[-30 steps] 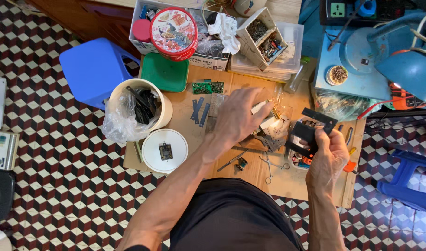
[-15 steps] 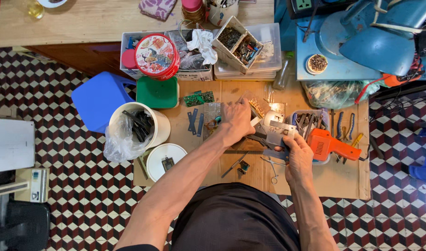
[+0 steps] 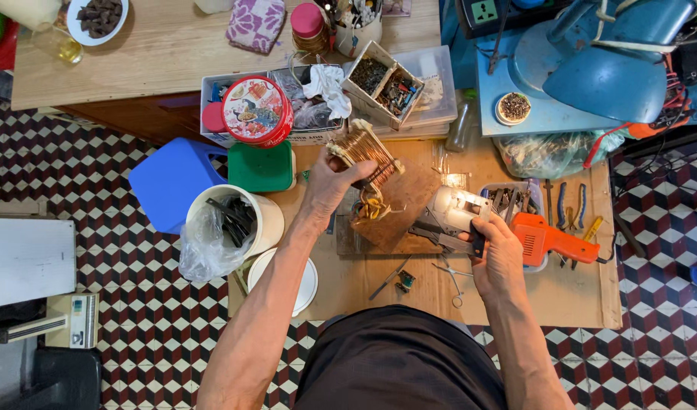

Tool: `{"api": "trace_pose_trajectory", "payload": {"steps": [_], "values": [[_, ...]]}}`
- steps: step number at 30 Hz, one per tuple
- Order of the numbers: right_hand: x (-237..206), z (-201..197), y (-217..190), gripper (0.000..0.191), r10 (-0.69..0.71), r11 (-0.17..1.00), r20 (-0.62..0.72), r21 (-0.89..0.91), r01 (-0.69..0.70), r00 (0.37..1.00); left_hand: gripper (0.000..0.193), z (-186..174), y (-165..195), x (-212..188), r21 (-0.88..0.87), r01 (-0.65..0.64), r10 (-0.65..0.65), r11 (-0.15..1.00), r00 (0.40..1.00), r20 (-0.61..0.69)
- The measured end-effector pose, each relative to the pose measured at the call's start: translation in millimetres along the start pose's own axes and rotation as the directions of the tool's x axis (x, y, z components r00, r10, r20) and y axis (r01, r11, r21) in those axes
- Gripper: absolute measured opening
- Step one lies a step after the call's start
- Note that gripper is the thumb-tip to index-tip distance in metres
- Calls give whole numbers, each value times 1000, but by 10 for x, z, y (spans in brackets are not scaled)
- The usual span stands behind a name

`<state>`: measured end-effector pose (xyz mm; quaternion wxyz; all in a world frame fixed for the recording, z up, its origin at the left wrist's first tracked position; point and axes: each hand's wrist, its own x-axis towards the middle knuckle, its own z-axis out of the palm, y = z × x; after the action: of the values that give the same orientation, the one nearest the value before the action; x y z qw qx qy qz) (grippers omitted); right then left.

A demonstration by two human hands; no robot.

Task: The person works on a copper-wound transformer coil at a workbench, turning and repositioning it while fitting parts. They then take black metal lamination strips from a bucket and insert them into the coil assembly, fitting a mounting bracket around the wound core.

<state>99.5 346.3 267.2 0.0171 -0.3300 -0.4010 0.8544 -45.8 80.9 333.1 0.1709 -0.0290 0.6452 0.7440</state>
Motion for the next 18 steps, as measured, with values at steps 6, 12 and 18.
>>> {"api": "trace_pose_trajectory", "payload": {"steps": [6, 12, 18], "values": [[8, 73, 47, 20, 5, 1000, -21, -16, -5, 1000, 76, -281, 329, 267, 26, -265, 266, 964, 964, -27], [0, 85, 127, 16, -18, 1000, -11, 13, 18, 1000, 75, -246, 40, 116, 473, -369, 337, 800, 929, 154], [-98, -25, 107, 16, -44, 998, -53, -45, 42, 998, 76, -81, -549, -84, 600, -277, 103, 750, 946, 308]]}}
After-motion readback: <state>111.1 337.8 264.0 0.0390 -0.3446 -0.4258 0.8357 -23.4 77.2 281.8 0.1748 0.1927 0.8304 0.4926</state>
